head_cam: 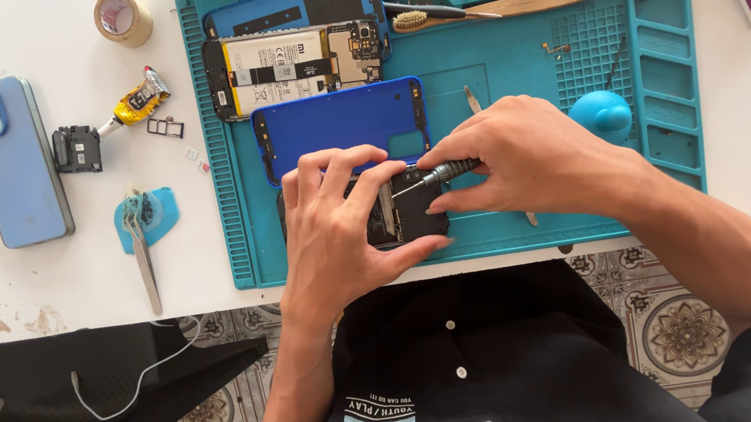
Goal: The person disassembles a smartphone by removing the back cover and unscrewing internal components. They then transfer the camera module to a replacement back cover and begin reassembly by screwing the module into place.
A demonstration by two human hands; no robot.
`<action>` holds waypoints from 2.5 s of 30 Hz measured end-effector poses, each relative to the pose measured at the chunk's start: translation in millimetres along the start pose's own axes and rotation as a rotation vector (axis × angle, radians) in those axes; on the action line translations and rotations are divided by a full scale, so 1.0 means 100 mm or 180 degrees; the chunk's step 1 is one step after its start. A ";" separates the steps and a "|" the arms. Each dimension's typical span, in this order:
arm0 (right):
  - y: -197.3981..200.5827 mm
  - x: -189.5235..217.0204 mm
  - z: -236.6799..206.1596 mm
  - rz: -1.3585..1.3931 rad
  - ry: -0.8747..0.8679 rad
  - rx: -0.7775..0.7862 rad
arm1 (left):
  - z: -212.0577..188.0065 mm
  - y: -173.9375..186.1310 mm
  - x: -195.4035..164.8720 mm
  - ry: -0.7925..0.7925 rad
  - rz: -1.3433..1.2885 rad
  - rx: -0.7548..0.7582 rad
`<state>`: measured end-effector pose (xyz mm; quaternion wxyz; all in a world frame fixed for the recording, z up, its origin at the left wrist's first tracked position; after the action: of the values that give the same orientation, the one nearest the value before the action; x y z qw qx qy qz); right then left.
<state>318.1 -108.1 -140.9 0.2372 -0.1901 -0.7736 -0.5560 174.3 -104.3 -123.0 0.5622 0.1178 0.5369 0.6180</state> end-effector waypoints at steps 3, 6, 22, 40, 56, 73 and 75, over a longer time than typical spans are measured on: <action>-0.03 -0.03 0.01 0.0027 -0.0118 0.0114 | 0.00 0.00 0.01 0.0042 -0.0049 0.0005; -0.02 -0.02 0.00 0.0033 -0.0079 0.0089 | -0.01 0.01 0.01 0.0040 -0.0083 0.0002; -0.05 -0.01 0.00 -0.0129 0.0028 0.0002 | -0.02 0.01 0.02 0.0048 -0.0025 0.0027; -0.04 0.01 -0.01 -0.0098 0.0087 0.0001 | -0.02 0.02 0.05 -0.0040 -0.0144 0.0085; 0.29 -0.02 -0.09 0.0351 0.0036 -0.0755 | -0.25 0.28 0.24 0.0292 -0.0258 -0.0987; 0.10 0.07 -0.11 -0.0121 0.0629 -0.0341 | -0.37 0.32 0.36 0.0224 -0.0926 -0.1434; 0.21 0.04 -0.13 -0.0038 0.0547 -0.0577 | -0.31 0.34 0.17 -0.0022 -0.0269 -0.1250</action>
<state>328.8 -113.5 -119.1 0.2812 -0.1578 -0.6981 -0.6392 126.3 -99.4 -115.9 0.6016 -0.0148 0.4086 0.6862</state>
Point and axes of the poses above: each hand's wrist, its own z-axis towards the middle knuckle, its own y-axis out of the back of the hand, x = y × z, the point moved 9 cm from there along z, towards the middle knuckle, and after that the axes turned 11 degrees about -y, right-handed, at the moved point
